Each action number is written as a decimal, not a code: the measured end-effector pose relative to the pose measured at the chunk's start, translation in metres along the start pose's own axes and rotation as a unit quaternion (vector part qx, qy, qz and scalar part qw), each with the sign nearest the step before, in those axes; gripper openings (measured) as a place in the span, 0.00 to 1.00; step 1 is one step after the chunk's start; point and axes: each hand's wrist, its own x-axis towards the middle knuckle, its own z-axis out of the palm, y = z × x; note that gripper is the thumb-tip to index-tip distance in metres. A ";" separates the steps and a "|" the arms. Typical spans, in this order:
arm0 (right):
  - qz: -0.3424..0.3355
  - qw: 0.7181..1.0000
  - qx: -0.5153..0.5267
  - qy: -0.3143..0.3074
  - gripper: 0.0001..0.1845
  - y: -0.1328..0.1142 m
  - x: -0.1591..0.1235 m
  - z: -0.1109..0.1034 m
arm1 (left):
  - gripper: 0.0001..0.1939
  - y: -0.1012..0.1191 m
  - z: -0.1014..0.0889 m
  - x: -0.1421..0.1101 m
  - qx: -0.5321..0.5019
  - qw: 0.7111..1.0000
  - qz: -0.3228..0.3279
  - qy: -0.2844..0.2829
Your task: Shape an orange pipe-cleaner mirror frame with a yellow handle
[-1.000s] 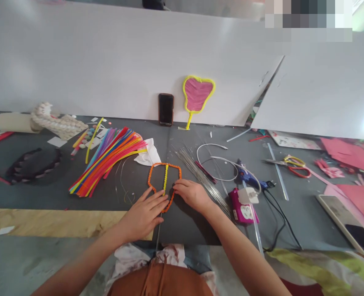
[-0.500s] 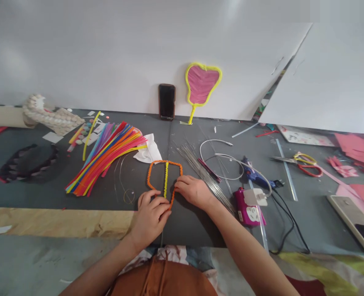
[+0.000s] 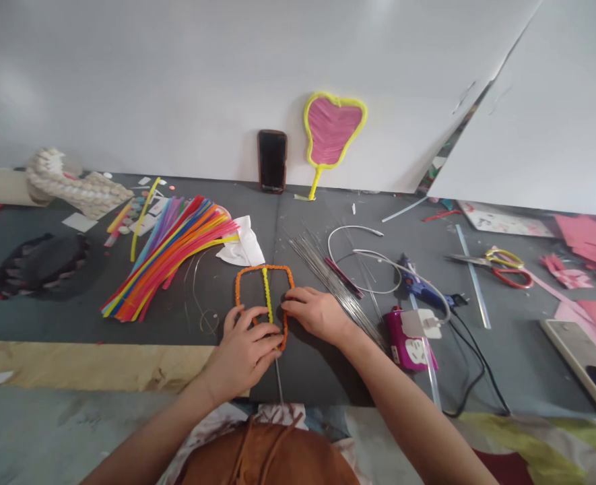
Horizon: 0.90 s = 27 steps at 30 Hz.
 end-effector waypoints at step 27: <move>-0.038 0.994 -0.093 0.045 0.10 0.008 -0.005 -0.005 | 0.08 0.017 0.020 0.043 0.032 0.976 -0.180 0.118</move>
